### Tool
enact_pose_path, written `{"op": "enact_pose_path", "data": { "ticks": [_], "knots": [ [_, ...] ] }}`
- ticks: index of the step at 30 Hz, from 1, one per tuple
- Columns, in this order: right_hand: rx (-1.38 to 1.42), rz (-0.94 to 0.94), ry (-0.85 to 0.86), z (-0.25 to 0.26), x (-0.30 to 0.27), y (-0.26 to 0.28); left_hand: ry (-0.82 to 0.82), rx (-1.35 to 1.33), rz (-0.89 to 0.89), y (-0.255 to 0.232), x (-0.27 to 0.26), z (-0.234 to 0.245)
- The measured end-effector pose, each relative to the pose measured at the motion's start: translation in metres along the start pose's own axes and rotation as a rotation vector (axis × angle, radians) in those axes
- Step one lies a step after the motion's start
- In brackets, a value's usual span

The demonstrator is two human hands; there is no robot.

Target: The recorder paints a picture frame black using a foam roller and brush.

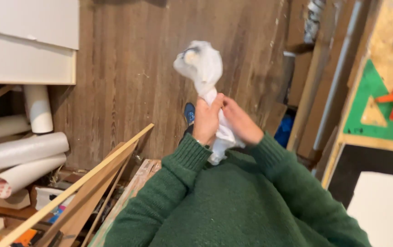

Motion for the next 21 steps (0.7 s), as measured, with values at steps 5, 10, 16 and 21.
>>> {"op": "enact_pose_path", "data": {
  "ticks": [5,10,16,21],
  "knots": [
    [-0.525,-0.208,0.014,-0.05,-0.005,0.089,-0.296,-0.197,-0.172,-0.039,-0.009,0.05],
    [0.264,-0.236,0.114,-0.075,0.024,0.028,-0.305,-0.42,-0.278,-0.069,-0.013,0.09],
    [0.419,-0.407,0.306,-0.134,0.059,0.026,-0.12,-0.449,-0.361,-0.157,-0.054,0.142],
    [0.317,-0.434,0.376,-0.188,0.095,0.015,0.388,-0.56,-0.309,-0.196,-0.093,0.157]
  ]
}}
Point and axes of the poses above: each hand's wrist, its own x-axis towards the middle knuckle, its own z-axis out of the back of the hand, y = z × x, the point moved 10 cm from there along x, towards the middle knuckle, and after that the axes turned 3 degrees about -x, right-handed, at the moved point
